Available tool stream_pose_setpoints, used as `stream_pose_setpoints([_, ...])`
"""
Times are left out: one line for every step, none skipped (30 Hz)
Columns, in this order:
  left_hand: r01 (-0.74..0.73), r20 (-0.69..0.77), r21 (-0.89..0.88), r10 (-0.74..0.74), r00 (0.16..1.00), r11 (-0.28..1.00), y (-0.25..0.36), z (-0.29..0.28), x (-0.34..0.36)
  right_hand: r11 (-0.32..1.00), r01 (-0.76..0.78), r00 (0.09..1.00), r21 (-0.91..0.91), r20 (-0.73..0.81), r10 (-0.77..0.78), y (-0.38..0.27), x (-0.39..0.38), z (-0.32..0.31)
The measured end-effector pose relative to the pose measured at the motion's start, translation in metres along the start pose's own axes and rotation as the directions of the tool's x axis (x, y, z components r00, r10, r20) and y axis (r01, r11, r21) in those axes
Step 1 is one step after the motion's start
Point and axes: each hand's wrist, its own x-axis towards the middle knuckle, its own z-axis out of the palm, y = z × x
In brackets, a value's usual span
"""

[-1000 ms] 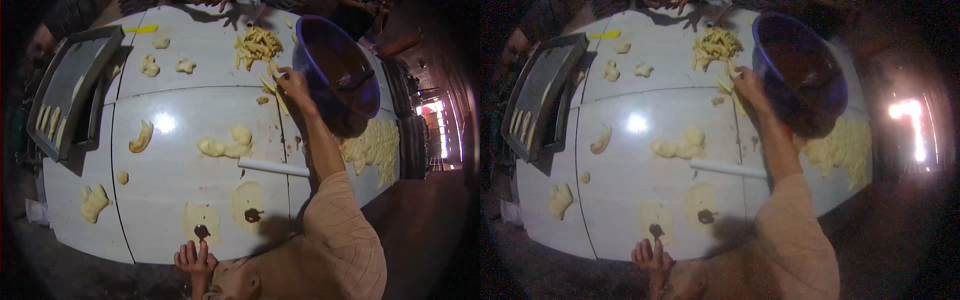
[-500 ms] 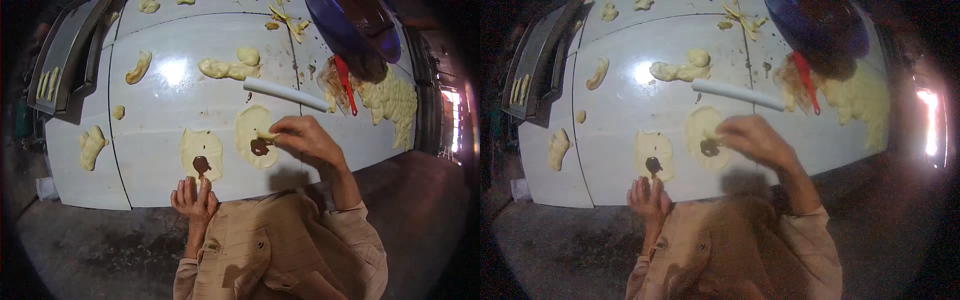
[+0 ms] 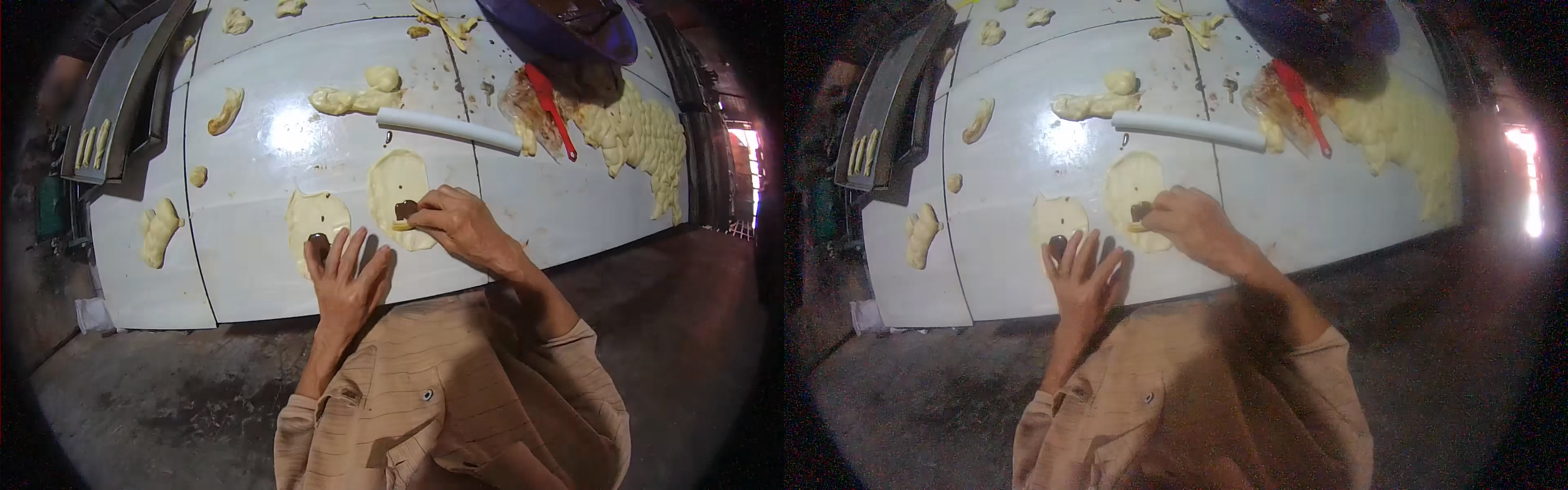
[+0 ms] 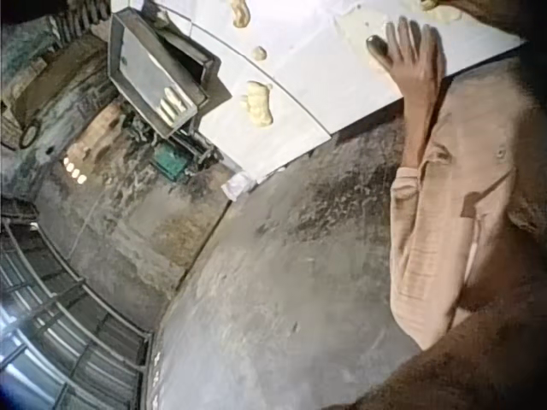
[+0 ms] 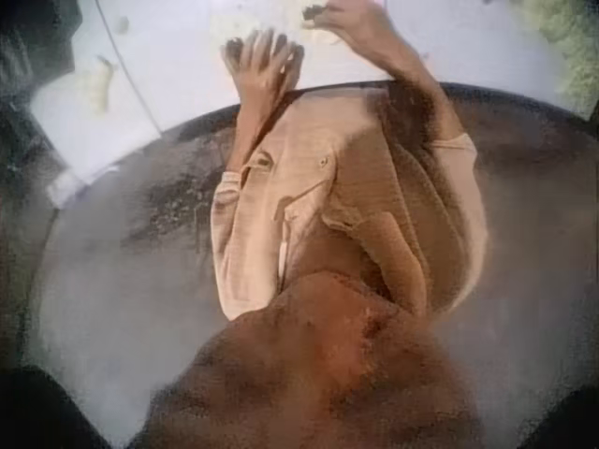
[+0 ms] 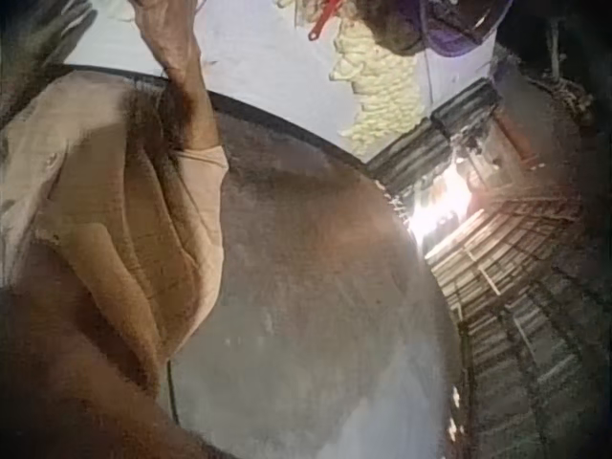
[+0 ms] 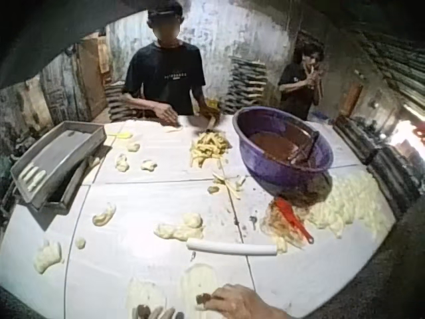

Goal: The person places rolled dough onto a baking tray, then flattens portions of dough using a rolling pin and by hand. Next, they spread chocolate filling onto the dough with a spatula, add a banana slice, and roll the dough closed by hand.

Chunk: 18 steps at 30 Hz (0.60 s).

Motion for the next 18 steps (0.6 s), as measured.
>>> stream_pose_setpoints([-0.028, 0.0, 0.029, 0.028, 1.0, 0.999, 0.001, 0.001, 0.005, 1.0, -0.022, 0.999, -0.013, -0.044, 0.021, -0.001, -0.001, 0.001])
stream_pose_setpoints([-0.055, 0.001, 0.059, 0.055, 0.998, 0.997, 0.004, 0.002, 0.011, 1.0, -0.016, 0.999, -0.008, -0.044, 0.016, -0.002, -0.004, -0.001])
stream_pose_setpoints([-0.024, -0.002, -0.001, 0.024, 1.0, 1.0, 0.008, 0.001, 0.015, 0.998, -0.054, 0.996, 0.012, -0.077, 0.055, -0.002, -0.008, -0.006])
stream_pose_setpoints([-0.02, -0.001, 0.001, 0.02, 1.0, 1.0, 0.008, 0.002, 0.02, 0.995, -0.095, 0.99, 0.03, -0.106, 0.098, -0.001, -0.016, -0.013])
stream_pose_setpoints([-0.046, 0.009, -0.024, 0.046, 0.999, 0.999, 0.007, 0.004, 0.024, 0.996, -0.081, 0.994, 0.029, -0.066, 0.083, 0.002, -0.024, -0.019])
stream_pose_setpoints([-0.071, 0.018, -0.049, 0.072, 0.997, 0.996, 0.006, 0.006, 0.027, 0.996, -0.078, 0.995, 0.033, -0.061, 0.08, 0.005, -0.031, -0.018])
stream_pose_setpoints([-0.068, 0.021, -0.046, 0.069, 0.997, 0.997, 0.006, 0.008, 0.03, 1.0, -0.023, 0.999, -0.012, -0.043, 0.022, 0.008, -0.039, -0.015])
stream_pose_setpoints([-0.097, 0.014, -0.053, 0.098, 0.995, 0.994, 0.005, 0.011, 0.032, 0.998, 0.034, 0.999, -0.055, -0.023, -0.035, 0.01, -0.045, -0.011])
stream_pose_setpoints([-0.126, 0.007, -0.06, 0.127, 0.992, 0.99, 0.004, 0.014, 0.034, 0.997, 0.028, 0.999, -0.073, -0.022, -0.03, 0.009, -0.048, -0.005])
stream_pose_setpoints([-0.157, 0.0, -0.067, 0.157, 0.988, 0.985, 0.004, 0.015, 0.036, 0.997, 0.029, 0.999, -0.069, -0.023, -0.03, 0.007, -0.047, -0.003])
stream_pose_setpoints([-0.182, 0.013, -0.072, 0.183, 0.983, 0.981, 0.003, 0.014, 0.039, 0.994, 0.035, 0.999, -0.108, -0.034, -0.039, 0.006, -0.045, -0.001])
stream_pose_setpoints([-0.181, 0.016, -0.068, 0.182, 0.983, 0.981, 0.003, 0.015, 0.04, 0.988, 0.041, 0.998, -0.147, -0.044, -0.048, 0.005, -0.043, 0.001])
stream_pose_setpoints([-0.199, 0.03, -0.057, 0.201, 0.979, 0.978, 0.003, 0.017, 0.041, 0.984, 0.064, 0.996, -0.163, -0.047, -0.073, 0.007, -0.041, 0.004])
stream_pose_setpoints([-0.217, 0.045, -0.046, 0.219, 0.975, 0.975, 0.002, 0.019, 0.042, 0.985, 0.065, 0.996, -0.161, -0.051, -0.074, 0.01, -0.041, 0.007])
stream_pose_setpoints([-0.244, 0.048, -0.044, 0.246, 0.968, 0.969, 0.0, 0.02, 0.043, 0.994, 0.082, 0.99, -0.076, -0.113, -0.09, 0.014, -0.043, 0.01])
stream_pose_setpoints([-0.243, 0.051, -0.041, 0.245, 0.968, 0.969, 0.001, 0.019, 0.044, 0.995, 0.103, 0.98, 0.01, -0.173, -0.1, 0.013, -0.041, 0.009])
stream_pose_setpoints([-0.163, 0.025, -0.111, 0.167, 0.986, 0.98, 0.002, 0.015, 0.047, 0.982, -0.011, 0.992, 0.188, -0.122, 0.035, 0.011, -0.042, 0.002])
stream_pose_setpoints([-0.083, 0.004, -0.183, 0.086, 0.996, 0.98, 0.003, 0.013, 0.048, 0.981, -0.009, 0.992, 0.192, -0.121, 0.032, 0.009, -0.039, -0.004])
